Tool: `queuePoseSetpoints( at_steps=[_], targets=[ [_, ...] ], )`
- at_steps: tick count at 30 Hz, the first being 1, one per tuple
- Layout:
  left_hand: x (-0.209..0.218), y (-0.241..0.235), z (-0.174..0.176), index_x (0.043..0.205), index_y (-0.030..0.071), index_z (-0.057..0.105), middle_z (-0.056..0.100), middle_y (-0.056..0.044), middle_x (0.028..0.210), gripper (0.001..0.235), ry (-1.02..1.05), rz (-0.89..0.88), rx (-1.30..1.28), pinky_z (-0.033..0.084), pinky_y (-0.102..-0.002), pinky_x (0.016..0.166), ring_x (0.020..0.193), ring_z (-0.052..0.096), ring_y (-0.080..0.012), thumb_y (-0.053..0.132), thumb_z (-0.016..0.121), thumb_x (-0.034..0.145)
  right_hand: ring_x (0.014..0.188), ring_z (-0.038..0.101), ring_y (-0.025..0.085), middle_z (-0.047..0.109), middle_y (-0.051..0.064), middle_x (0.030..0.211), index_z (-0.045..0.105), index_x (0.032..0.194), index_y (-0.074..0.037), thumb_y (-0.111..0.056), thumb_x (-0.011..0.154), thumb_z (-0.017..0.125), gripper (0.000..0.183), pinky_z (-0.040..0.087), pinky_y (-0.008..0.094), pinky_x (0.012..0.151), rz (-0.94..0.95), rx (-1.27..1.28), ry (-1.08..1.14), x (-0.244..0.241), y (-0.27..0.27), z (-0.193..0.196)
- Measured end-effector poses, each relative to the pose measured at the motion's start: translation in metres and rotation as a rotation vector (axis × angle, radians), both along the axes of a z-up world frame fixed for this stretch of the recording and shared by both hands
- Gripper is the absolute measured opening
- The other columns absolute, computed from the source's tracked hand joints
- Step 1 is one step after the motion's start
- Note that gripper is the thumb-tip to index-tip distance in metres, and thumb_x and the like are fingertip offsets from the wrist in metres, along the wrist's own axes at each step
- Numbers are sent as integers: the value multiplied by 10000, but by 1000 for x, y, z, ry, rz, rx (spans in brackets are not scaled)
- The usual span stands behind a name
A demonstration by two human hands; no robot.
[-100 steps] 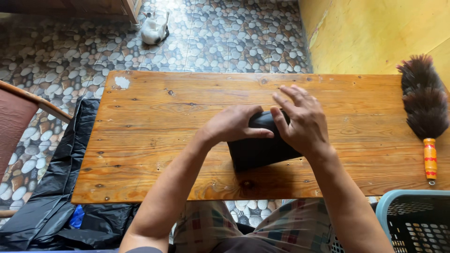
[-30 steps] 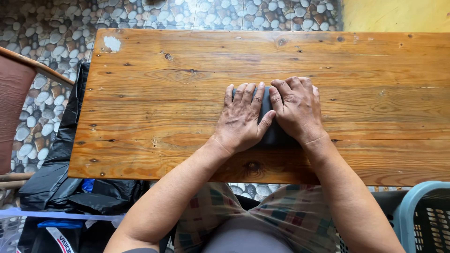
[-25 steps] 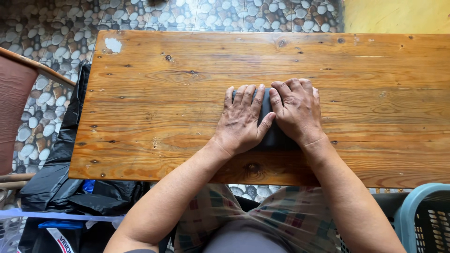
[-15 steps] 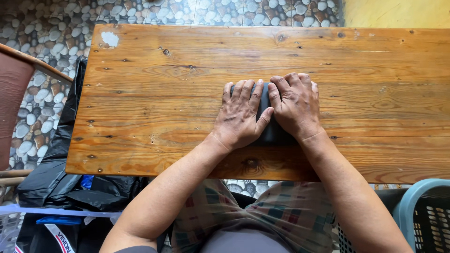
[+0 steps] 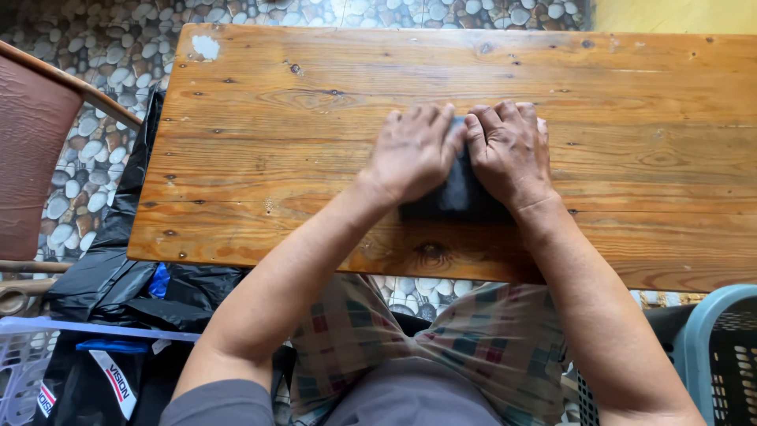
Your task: The person folds a large black plastic bag on a wooden table. They use a feather duster to smooth the bag before folding it into a compact rectangular shape. Finally, they place the folded bag into a plastic basket.
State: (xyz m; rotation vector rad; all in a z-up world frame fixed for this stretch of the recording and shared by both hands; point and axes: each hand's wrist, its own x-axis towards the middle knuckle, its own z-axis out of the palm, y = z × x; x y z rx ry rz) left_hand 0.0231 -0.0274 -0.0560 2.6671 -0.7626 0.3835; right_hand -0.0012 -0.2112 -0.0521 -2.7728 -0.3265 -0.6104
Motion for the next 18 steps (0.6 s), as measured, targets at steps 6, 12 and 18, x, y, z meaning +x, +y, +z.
queuePoseSetpoints(
  at_steps=[6, 12, 18],
  targets=[
    [42, 5, -1, 824, 38, 747, 704, -207, 875, 731, 52, 124, -82, 526, -554, 776, 896, 698, -435, 615, 333, 994, 1098, 606, 339, 624, 97, 983, 694, 1175, -235, -455, 1144, 435, 341, 457, 521, 954, -5, 2, -63, -3, 2, 3],
    [39, 12, -7, 757, 56, 634, 652, -199, 804, 577, 115, 98, -228, 540, -574, 735, 846, 698, -449, 573, 466, 951, 1148, 635, 325, 695, 104, 1048, 716, 1241, -217, -491, 1144, 380, 444, 270, 607, 1128, -15, -149, 69, -1, 3, 22],
    [15, 16, 25, 814, 115, 533, 583, -167, 825, 414, -16, 24, -377, 541, -560, 688, 835, 680, -474, 486, 474, 987, 1024, 699, 456, 748, 198, 971, 765, 1021, -164, -547, 1111, 243, 654, 465, 592, 957, 20, -103, 327, 18, 25, 70]
  ],
)
